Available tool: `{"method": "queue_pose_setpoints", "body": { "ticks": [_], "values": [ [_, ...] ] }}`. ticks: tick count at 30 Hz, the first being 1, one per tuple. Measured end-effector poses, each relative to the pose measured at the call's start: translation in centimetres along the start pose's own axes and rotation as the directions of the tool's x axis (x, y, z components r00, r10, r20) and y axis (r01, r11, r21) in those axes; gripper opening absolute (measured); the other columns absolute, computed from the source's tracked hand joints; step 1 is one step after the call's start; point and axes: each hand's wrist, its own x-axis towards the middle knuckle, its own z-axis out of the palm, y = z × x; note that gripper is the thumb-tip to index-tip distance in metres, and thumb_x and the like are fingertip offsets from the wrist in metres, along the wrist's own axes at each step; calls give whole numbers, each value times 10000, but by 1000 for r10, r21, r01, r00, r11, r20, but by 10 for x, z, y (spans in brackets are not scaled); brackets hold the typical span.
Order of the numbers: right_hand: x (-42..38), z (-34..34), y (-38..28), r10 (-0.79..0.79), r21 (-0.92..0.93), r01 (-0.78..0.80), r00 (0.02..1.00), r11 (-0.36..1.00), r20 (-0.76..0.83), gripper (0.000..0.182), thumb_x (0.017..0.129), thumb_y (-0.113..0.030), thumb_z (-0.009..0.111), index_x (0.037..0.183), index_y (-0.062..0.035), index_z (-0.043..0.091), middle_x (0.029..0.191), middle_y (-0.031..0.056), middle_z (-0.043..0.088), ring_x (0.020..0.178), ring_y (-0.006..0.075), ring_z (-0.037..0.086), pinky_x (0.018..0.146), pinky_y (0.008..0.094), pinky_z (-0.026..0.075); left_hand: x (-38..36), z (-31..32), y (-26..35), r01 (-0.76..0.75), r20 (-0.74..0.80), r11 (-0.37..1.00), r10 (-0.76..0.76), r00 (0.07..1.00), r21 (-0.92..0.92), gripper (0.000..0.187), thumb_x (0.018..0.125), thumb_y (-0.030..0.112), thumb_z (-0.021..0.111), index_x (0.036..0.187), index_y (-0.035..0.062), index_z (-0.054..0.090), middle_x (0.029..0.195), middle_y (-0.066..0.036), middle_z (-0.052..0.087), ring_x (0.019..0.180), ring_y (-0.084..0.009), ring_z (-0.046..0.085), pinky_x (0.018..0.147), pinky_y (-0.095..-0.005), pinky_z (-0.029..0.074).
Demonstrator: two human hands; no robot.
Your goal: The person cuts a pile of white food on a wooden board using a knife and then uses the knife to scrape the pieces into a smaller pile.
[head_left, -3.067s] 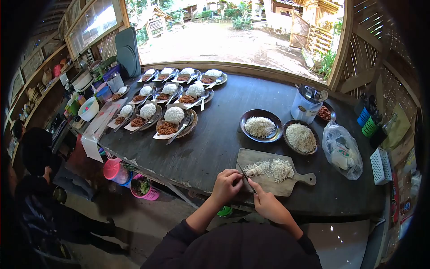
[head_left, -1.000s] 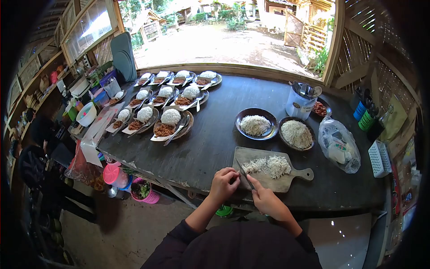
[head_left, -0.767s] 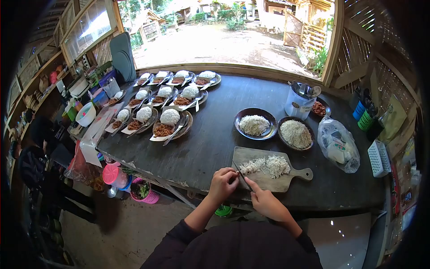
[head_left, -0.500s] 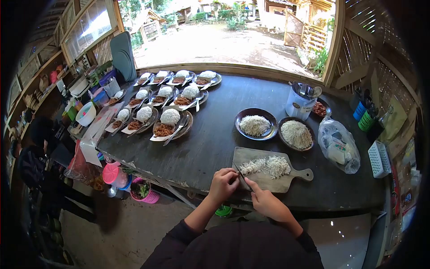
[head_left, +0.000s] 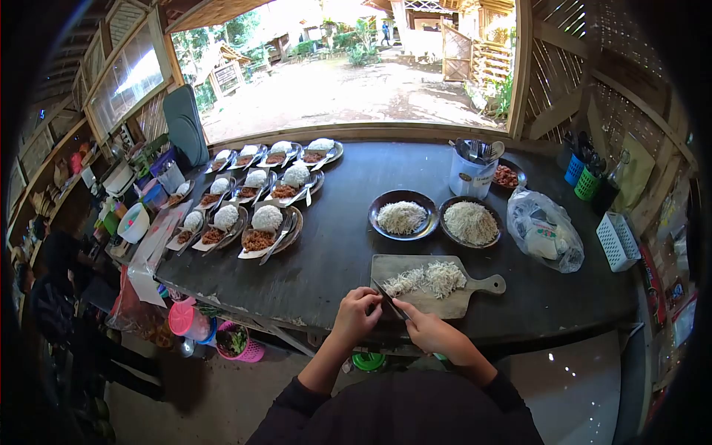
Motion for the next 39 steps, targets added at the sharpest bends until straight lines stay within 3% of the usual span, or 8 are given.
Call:
{"method": "queue_pose_setpoints", "body": {
  "ticks": [2,15,17,20,24,27,29,39],
  "values": [
    [-3,1,4,16,53,-14,999,999,-33,552,971,-131,366,1504,-233,265,759,240,648,513,285,616,507,401,522,-1,-1,2,46,53,998,-44,998,-35,162,792,69,689,949,45,717,1002,-107,672,928,-293,649,823,-367,521],
    [-15,6,-8,50,20,-50,999,999,8,546,974,-139,378,1505,-206,272,705,235,633,541,300,626,579,428,527,-2,-1,9,1,36,997,-3,999,80,131,778,38,665,900,6,701,968,-106,678,902,-302,652,801,-386,522],
    [-10,14,4,-71,-61,66,994,996,-87,544,982,-156,397,1505,-237,273,690,224,629,563,297,630,632,423,522,-1,-1,9,-38,43,991,33,999,127,124,780,43,659,890,1,696,980,-107,675,890,-299,652,781,-394,518],
    [-9,17,6,-92,-149,75,990,986,-112,542,974,-144,399,1496,-233,285,718,260,633,629,354,653,692,452,512,-3,-1,7,-4,93,990,-9,996,138,144,798,89,642,921,37,698,1030,-78,669,973,-266,633,845,-393,476],
    [-4,18,7,-124,-148,106,985,983,-123,541,975,-138,394,1495,-233,279,727,254,634,604,329,645,662,439,516,-6,1,3,-22,80,989,11,997,145,150,800,87,641,931,39,694,1033,-76,667,976,-261,630,852,-390,472],
    [-4,12,-6,55,-56,-57,998,997,-25,543,965,-132,384,1493,-204,279,823,310,645,727,423,663,734,484,517,-6,3,2,-41,69,991,32,997,125,150,803,90,641,934,37,692,1019,-73,664,973,-258,628,857,-389,468],
    [7,20,7,-25,-120,16,997,993,-79,545,984,-139,381,1502,-248,252,702,203,620,530,263,605,569,399,521,-6,4,2,-47,52,990,41,998,130,150,804,92,644,934,34,691,1003,-74,661,973,-260,627,859,-387,468],
    [-6,18,-10,102,66,-95,990,993,-99,538,986,-130,389,1502,-246,292,654,131,595,450,188,543,485,345,511,-8,6,2,13,-63,1000,-13,998,9,144,802,112,670,907,20,703,970,-95,672,915,-275,645,840,-397,484]
  ]
}}
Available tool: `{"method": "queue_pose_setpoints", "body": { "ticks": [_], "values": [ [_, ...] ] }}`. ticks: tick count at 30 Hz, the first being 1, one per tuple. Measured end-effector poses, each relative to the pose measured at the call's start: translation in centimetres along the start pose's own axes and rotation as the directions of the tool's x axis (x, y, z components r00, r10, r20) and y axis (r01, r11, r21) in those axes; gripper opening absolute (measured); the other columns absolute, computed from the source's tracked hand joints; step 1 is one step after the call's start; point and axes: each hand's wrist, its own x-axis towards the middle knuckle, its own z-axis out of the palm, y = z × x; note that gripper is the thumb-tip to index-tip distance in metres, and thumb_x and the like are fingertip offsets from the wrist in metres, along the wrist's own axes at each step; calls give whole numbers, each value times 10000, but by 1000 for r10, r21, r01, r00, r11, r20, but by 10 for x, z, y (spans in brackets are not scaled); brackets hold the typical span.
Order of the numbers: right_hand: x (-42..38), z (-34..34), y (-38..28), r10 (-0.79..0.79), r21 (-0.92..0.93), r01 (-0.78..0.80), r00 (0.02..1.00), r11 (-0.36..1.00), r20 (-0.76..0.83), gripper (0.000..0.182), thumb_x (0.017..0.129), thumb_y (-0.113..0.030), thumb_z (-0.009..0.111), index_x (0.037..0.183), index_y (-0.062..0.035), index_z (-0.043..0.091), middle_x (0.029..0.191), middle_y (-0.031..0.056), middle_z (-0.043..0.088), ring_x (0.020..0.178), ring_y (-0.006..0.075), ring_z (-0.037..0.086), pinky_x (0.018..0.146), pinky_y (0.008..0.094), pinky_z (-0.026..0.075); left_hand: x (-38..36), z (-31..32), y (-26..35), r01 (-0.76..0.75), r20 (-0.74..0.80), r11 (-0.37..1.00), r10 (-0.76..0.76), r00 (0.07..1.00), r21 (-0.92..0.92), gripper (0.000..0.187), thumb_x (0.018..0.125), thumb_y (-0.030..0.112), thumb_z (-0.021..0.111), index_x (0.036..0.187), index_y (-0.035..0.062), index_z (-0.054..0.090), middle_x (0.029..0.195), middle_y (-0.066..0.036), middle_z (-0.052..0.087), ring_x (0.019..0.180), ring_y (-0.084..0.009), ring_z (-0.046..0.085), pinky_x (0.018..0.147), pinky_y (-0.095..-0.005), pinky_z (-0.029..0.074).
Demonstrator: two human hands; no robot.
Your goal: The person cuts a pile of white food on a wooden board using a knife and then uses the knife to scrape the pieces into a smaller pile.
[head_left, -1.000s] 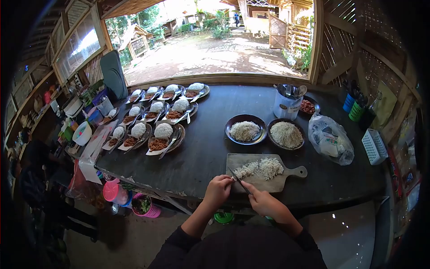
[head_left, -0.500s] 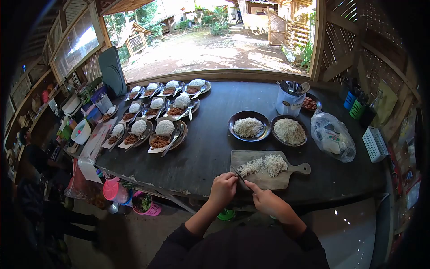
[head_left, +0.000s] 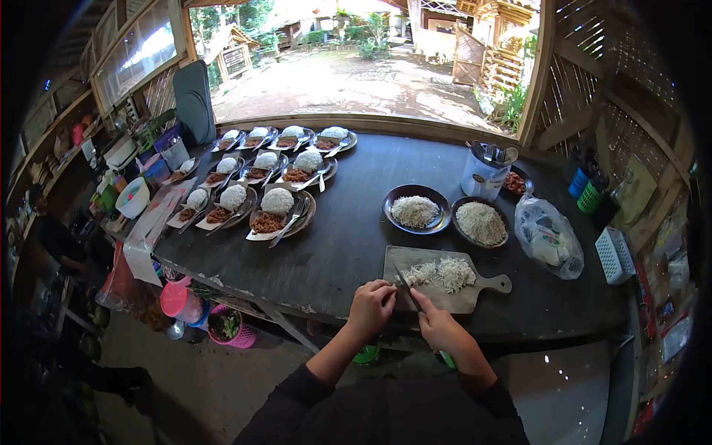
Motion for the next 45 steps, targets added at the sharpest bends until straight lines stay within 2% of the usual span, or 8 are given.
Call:
{"method": "queue_pose_setpoints", "body": {
  "ticks": [6,8,17,33,35,36,41,45],
  "values": [
    [-2,-6,9,-57,-30,59,997,998,59,550,977,-134,394,1504,-242,280,712,224,625,503,247,592,543,384,511,-3,7,-1,49,-43,998,-52,998,-50,147,781,103,687,900,19,706,973,-103,682,924,-277,647,846,-394,485],
    [-1,-5,13,-96,-39,99,993,994,65,538,983,-123,394,1502,-228,301,603,135,574,437,190,546,489,348,506,-4,7,2,52,-54,998,-53,997,-24,150,775,99,690,903,22,708,980,-102,682,929,-276,646,847,-394,484],
    [13,-5,44,-291,-91,294,956,951,46,540,983,-122,399,1501,-233,297,596,149,577,435,196,541,482,363,503,-7,15,5,37,-185,999,-35,982,10,137,748,65,707,871,6,700,942,-119,683,890,-291,656,808,-374,516],
    [6,-6,37,-257,-14,258,965,966,59,535,980,-111,403,1495,-217,307,582,129,563,430,186,534,481,342,489,-11,16,3,51,-167,999,-50,985,2,136,767,101,705,881,29,694,990,-104,676,955,-280,636,867,-386,483],
    [6,-5,37,-239,-55,242,969,969,59,555,952,-114,447,1485,-193,313,732,300,614,647,425,636,679,461,502,-10,17,2,40,-177,999,-40,983,-5,132,756,84,714,871,23,696,973,-104,675,934,-282,640,848,-382,495],
    [6,-6,37,-230,-61,234,971,970,60,555,952,-114,447,1485,-193,313,732,300,614,647,425,636,679,461,502,-9,16,2,28,-185,1000,-28,982,-4,129,745,66,722,862,17,698,956,-104,675,914,-285,644,828,-379,506],
    [3,-18,14,-114,-43,121,983,992,147,530,981,-101,393,1489,-224,306,604,122,562,420,186,536,474,351,498,-9,14,1,33,-169,999,-38,985,-28,129,753,77,716,866,18,697,962,-109,674,915,-287,643,832,-382,504],
    [5,-22,1,-37,-104,56,984,993,175,533,981,-100,388,1491,-228,298,623,121,570,419,184,537,460,349,497,-11,14,0,70,-127,997,-75,989,-45,132,783,118,697,887,37,691,1018,-110,666,1000,-281,621,896,-388,466]
  ]
}}
